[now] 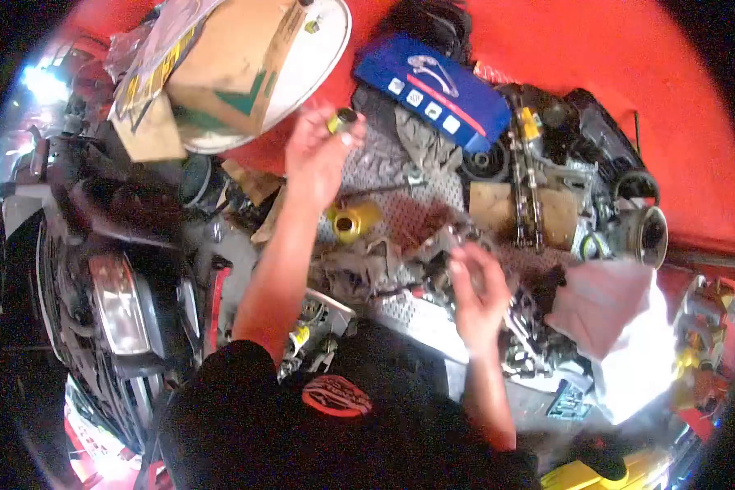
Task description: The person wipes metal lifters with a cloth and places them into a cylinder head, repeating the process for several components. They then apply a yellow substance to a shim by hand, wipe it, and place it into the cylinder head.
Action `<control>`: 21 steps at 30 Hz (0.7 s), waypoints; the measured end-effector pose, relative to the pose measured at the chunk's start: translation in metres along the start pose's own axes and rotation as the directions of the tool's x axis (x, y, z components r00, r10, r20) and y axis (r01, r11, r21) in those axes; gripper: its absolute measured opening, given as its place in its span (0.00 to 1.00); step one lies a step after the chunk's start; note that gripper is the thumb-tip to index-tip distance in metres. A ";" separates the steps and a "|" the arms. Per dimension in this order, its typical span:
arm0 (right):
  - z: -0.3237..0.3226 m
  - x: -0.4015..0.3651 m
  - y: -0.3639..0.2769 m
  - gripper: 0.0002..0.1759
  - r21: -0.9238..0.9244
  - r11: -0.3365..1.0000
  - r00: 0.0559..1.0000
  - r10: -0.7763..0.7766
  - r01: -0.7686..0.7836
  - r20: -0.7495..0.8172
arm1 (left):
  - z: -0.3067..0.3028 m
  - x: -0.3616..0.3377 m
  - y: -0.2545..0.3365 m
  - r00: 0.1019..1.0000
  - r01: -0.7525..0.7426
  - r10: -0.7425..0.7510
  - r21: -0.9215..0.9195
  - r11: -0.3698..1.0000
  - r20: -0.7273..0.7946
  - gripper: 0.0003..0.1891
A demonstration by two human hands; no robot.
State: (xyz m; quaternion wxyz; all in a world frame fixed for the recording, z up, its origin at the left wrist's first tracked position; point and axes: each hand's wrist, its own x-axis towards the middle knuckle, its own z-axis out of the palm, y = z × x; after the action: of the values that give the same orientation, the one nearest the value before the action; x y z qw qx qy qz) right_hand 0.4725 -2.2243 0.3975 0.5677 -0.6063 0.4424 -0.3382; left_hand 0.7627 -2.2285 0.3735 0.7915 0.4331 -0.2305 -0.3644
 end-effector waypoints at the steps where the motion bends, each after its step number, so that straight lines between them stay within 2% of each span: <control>1: 0.008 -0.005 0.001 0.20 0.107 0.994 0.999 -0.037 0.034 0.026 | 0.011 -0.033 -0.003 1.000 0.008 -0.008 0.011 1.000 0.017 0.20; 2: 0.013 -0.011 0.002 0.23 0.215 0.975 0.996 -0.076 0.064 0.048 | 0.022 -0.066 -0.005 0.999 0.015 -0.016 0.023 1.000 0.034 0.21; 4: 0.016 -0.025 -0.008 0.26 0.220 0.971 0.986 -0.121 0.093 0.113 | 0.048 -0.130 -0.002 0.997 -0.022 0.019 0.042 0.999 0.081 0.22; 5: 0.012 -0.038 -0.017 0.27 0.265 0.961 0.978 -0.124 0.076 0.168 | 0.061 -0.160 0.003 0.995 0.023 -0.020 -0.029 0.999 0.100 0.22; 6: 0.006 -0.049 -0.023 0.28 0.310 0.949 0.967 -0.131 0.058 0.220 | 0.072 -0.185 0.002 0.989 -0.028 0.035 -0.051 0.998 0.145 0.21; 7: 0.002 -0.058 -0.019 0.29 0.285 0.945 0.944 -0.234 0.163 0.235 | 0.082 -0.210 0.004 0.985 -0.060 0.063 -0.022 0.998 0.160 0.21; 8: -0.005 -0.071 -0.023 0.30 0.353 0.915 0.926 -0.291 0.196 0.240 | 0.093 -0.231 0.007 0.979 -0.102 0.100 0.005 0.995 0.177 0.21; 9: -0.013 -0.085 -0.027 0.29 0.380 0.910 0.930 -0.270 0.163 0.249 | 0.103 -0.251 0.008 0.985 -0.094 0.095 -0.011 0.995 0.143 0.21; 10: -0.022 -0.098 -0.030 0.28 0.405 0.905 0.933 -0.248 0.127 0.262 | 0.110 -0.268 0.007 0.974 -0.187 0.176 0.070 0.980 0.144 0.22; 12: -0.037 -0.117 -0.032 0.26 0.364 0.916 0.934 -0.265 0.167 0.240 | 0.121 -0.292 0.003 0.925 -0.372 0.339 0.231 0.899 0.170 0.22; 13: -0.044 -0.125 -0.032 0.26 0.345 0.921 0.936 -0.270 0.183 0.224 | 0.125 -0.304 0.003 0.923 -0.385 0.357 0.314 0.868 0.147 0.24; 14: -0.051 -0.132 -0.032 0.25 0.294 0.918 0.914 -0.336 0.265 0.226 | 0.126 -0.315 0.007 0.908 -0.417 0.369 0.498 0.761 0.197 0.24; 16: -0.067 -0.136 -0.031 0.24 0.186 0.885 0.859 -0.461 0.426 0.226 | 0.128 -0.332 0.029 0.885 -0.445 0.352 0.776 0.447 0.304 0.24; 17: -0.074 -0.139 -0.029 0.25 0.123 0.883 0.853 -0.470 0.454 0.226 | 0.134 -0.340 0.041 0.922 -0.371 0.320 0.735 0.568 0.218 0.24; 20: -0.093 -0.150 -0.042 0.25 0.116 0.864 0.820 -0.502 0.490 0.275 | 0.131 -0.353 0.072 0.900 -0.434 0.225 0.716 0.547 0.373 0.22; 21: -0.098 -0.152 -0.045 0.26 0.108 0.856 0.803 -0.512 0.505 0.303 | 0.132 -0.349 0.083 0.827 -0.562 0.235 0.734 0.381 0.511 0.20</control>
State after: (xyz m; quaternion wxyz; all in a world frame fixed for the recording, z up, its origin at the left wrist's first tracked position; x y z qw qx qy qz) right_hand 0.3317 -2.1242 0.4683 0.5271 -0.7430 0.1615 -0.3794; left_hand 0.4843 -1.9959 0.4957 0.4800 0.6324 -0.6052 -0.0588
